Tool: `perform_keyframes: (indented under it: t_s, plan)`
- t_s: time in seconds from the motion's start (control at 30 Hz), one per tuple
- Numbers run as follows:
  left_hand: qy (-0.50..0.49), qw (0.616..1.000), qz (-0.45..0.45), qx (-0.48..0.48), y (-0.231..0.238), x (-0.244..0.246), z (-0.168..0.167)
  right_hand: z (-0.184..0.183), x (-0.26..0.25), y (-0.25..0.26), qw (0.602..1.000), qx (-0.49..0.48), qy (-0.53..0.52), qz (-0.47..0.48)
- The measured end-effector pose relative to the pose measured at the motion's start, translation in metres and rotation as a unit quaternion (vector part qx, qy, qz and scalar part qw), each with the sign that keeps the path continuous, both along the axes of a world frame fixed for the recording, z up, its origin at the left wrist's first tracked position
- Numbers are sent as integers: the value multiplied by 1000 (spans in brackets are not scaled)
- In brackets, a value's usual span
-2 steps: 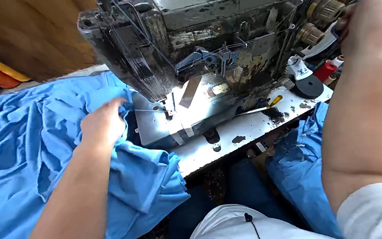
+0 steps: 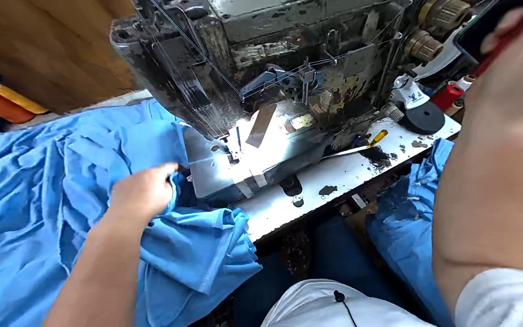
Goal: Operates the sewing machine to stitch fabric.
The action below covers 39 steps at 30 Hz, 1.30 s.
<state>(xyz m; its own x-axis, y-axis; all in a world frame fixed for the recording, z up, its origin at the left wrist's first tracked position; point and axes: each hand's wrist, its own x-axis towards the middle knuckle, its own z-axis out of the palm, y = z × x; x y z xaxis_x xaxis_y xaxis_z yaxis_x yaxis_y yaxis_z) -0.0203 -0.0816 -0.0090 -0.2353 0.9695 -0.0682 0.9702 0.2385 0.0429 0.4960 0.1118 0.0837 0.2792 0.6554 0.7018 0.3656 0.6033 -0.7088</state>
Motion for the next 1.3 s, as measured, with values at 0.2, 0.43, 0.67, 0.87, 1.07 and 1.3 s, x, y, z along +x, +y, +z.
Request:
perform_keyframes:
  t_s: [0.2,0.43,0.67,0.87,1.07,1.3]
  plan:
    - [-197,974,-88,65,-72,55,35,-83,-165,-137,933,105,-314,142]
    - [-144,988,-49,35,-90,74,36,-84,-281,-139,816,-25,-471,334]
    - [-186,982,20,-16,-146,40,-13,-103,-251,-148,834,-23,-458,308]
    - [-208,978,23,3,-150,44,-14,-100,-279,-159,800,44,-508,317]
    - [-156,987,29,-35,-155,67,-6,-109,-267,-165,804,65,-422,414]
    - [-95,964,-154,196,-165,83,57,-96,-132,-99,869,-150,-454,124]
